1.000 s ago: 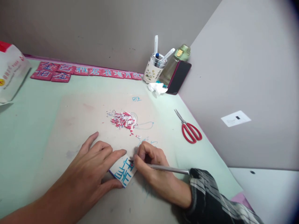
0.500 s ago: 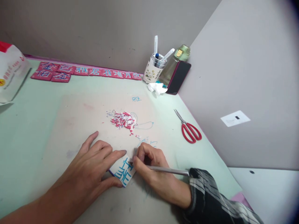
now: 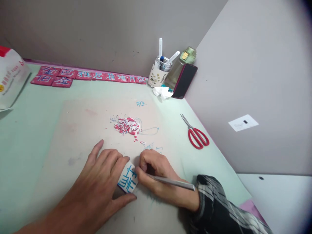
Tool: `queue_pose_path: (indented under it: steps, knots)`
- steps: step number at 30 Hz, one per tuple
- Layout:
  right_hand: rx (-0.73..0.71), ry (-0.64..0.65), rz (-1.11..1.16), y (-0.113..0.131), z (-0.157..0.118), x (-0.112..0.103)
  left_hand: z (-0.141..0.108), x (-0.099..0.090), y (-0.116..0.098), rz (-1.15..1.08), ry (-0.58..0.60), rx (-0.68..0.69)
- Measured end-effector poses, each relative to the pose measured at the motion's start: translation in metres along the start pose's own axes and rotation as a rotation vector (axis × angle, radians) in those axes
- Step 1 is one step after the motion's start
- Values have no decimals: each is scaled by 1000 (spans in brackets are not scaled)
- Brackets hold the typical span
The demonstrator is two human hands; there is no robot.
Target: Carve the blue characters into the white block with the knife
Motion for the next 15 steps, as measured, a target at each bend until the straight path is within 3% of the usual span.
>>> queue_pose_path:
  steps: [5,15]
  knots:
    - [-189,82,-130,12,1,0,4,-1,-4,-6,-43,-49]
    - [-180,141,-75,15,5,2,3,-2,-1,1,-39,-18]
Point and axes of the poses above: each hand's wrist, its own z-axis towards the middle knuckle, its own x-axis out of the palm, y = z × x, the point moved 10 cm from there along z, towards the middle knuckle, and after that the axes turned 6 degrees about -z, right-handed, at the moved point
